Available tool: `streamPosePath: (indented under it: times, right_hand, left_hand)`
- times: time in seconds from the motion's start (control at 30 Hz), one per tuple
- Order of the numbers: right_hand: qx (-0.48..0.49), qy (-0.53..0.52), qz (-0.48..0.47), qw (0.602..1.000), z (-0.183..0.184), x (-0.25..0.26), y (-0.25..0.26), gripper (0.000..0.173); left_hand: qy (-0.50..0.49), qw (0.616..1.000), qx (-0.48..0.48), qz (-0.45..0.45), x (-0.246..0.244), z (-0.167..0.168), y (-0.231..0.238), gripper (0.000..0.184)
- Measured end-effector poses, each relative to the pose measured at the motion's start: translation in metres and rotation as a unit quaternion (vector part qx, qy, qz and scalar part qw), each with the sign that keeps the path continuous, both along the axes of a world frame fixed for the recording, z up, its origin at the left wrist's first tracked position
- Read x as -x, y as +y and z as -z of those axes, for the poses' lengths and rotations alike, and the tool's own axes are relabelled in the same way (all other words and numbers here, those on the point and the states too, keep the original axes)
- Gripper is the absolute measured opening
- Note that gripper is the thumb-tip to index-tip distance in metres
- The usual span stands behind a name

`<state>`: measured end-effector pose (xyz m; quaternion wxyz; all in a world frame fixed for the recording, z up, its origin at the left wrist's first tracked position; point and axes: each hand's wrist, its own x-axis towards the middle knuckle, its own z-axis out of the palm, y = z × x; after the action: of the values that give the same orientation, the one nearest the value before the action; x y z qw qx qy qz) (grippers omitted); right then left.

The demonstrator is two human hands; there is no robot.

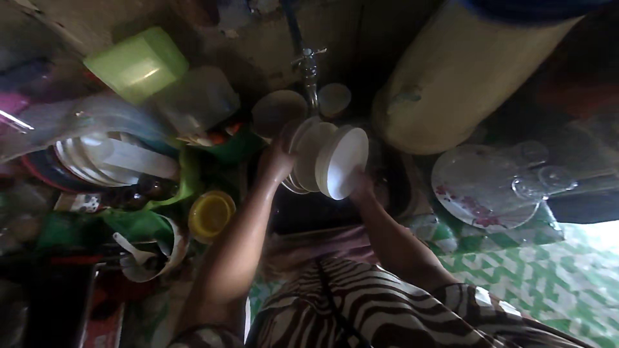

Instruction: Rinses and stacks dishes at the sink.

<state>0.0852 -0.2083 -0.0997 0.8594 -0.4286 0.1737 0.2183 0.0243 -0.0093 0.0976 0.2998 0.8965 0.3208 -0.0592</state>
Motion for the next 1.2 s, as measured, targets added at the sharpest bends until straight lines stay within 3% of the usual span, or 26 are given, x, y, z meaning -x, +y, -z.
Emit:
streamPosePath:
  times: [0.13,0.37,0.5,0.63,0.87,0.97,1.1,1.2]
  right_hand:
    - [-0.029,-0.003,-0.03,0.999,0.007,0.003,0.008,0.045]
    - [-0.124,-0.031,-0.074,0.989,0.011,0.019,0.03,0.038]
    - [-0.126,-0.021,-0.098,0.987,0.016,0.034,0.048,0.039]
    - [-0.083,0.004,-0.117,0.99,-0.003,0.052,0.061,0.04]
    - [-0.137,-0.018,-0.137,0.981,-0.022,0.065,0.084,0.036]
    - [-0.153,-0.015,-0.147,0.977,-0.031,0.07,0.09,0.036]
    - [-0.147,0.019,-0.153,0.977,-0.028,0.083,0.087,0.037]
    - [-0.125,0.018,-0.153,0.98,-0.033,0.087,0.085,0.036]
  left_hand:
    - [0.007,1.0,-0.009,-0.021,0.015,-0.005,-0.001,0.054]
    - [0.025,0.997,-0.046,-0.054,0.051,-0.02,-0.023,0.053]
    - [0.023,0.993,-0.111,-0.039,0.072,-0.019,-0.043,0.055]
    - [0.009,0.988,-0.154,-0.032,0.092,-0.016,-0.049,0.058]
    - [-0.075,0.967,-0.242,-0.017,0.127,-0.017,-0.042,0.059]
    - [-0.066,0.964,-0.256,-0.017,0.132,-0.019,-0.044,0.067]
    - [-0.078,0.962,-0.263,-0.016,0.134,-0.01,-0.041,0.049]
    - [-0.111,0.957,-0.266,-0.032,0.133,-0.007,-0.032,0.047]
